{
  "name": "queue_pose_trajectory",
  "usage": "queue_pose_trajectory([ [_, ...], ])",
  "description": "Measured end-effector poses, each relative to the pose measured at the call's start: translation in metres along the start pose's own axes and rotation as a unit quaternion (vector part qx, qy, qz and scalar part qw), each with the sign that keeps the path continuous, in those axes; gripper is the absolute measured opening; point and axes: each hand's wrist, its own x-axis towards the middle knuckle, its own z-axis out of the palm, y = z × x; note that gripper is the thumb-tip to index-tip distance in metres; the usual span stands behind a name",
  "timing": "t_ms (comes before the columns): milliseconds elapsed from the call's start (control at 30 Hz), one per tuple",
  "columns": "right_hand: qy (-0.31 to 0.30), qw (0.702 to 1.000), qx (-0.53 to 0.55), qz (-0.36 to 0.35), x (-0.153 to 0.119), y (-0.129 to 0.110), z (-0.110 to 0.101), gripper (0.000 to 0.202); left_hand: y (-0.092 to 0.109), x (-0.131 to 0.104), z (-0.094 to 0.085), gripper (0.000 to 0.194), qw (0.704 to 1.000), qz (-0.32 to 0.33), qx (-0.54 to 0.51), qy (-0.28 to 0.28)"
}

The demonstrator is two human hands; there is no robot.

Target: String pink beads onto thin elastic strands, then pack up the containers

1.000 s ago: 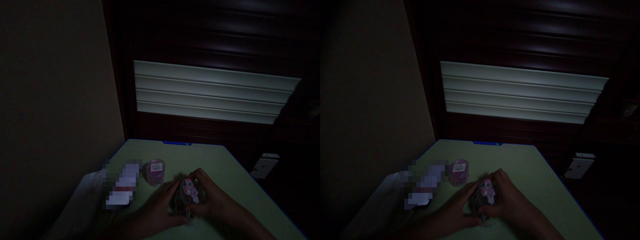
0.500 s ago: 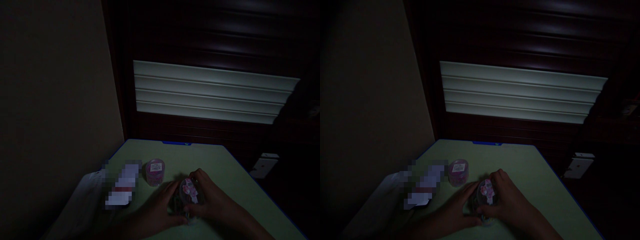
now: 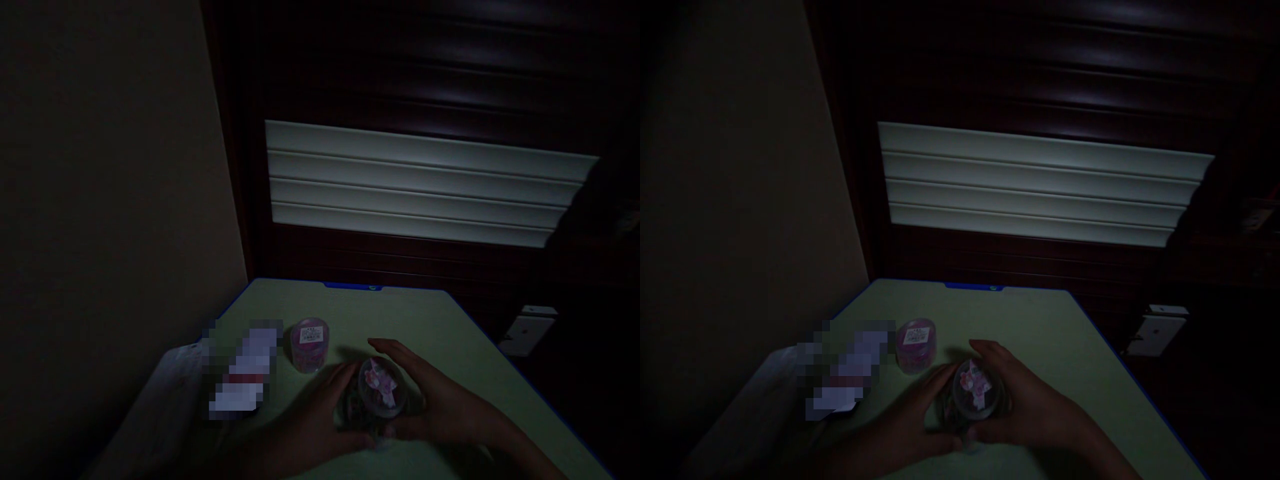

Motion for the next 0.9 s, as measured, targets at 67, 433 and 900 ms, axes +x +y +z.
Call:
queue_pose_trajectory([
  [67,0.003,1.000,-0.001,-0.002,-0.001,0.000,-0.001,0.089,-0.003,0.000,0.001,0.084,1.000,0.005,-0.002,0.001],
  [433,0.014,0.997,0.009,-0.074,0.002,-0.006,0.000,0.060,0.006,0.002,0.000,0.082,0.999,0.034,-0.022,0.006],
  [900,0.032,0.998,-0.021,-0.045,0.008,-0.010,0.003,0.050,0.000,-0.001,0.000,0.085,1.000,0.011,-0.004,-0.001],
])
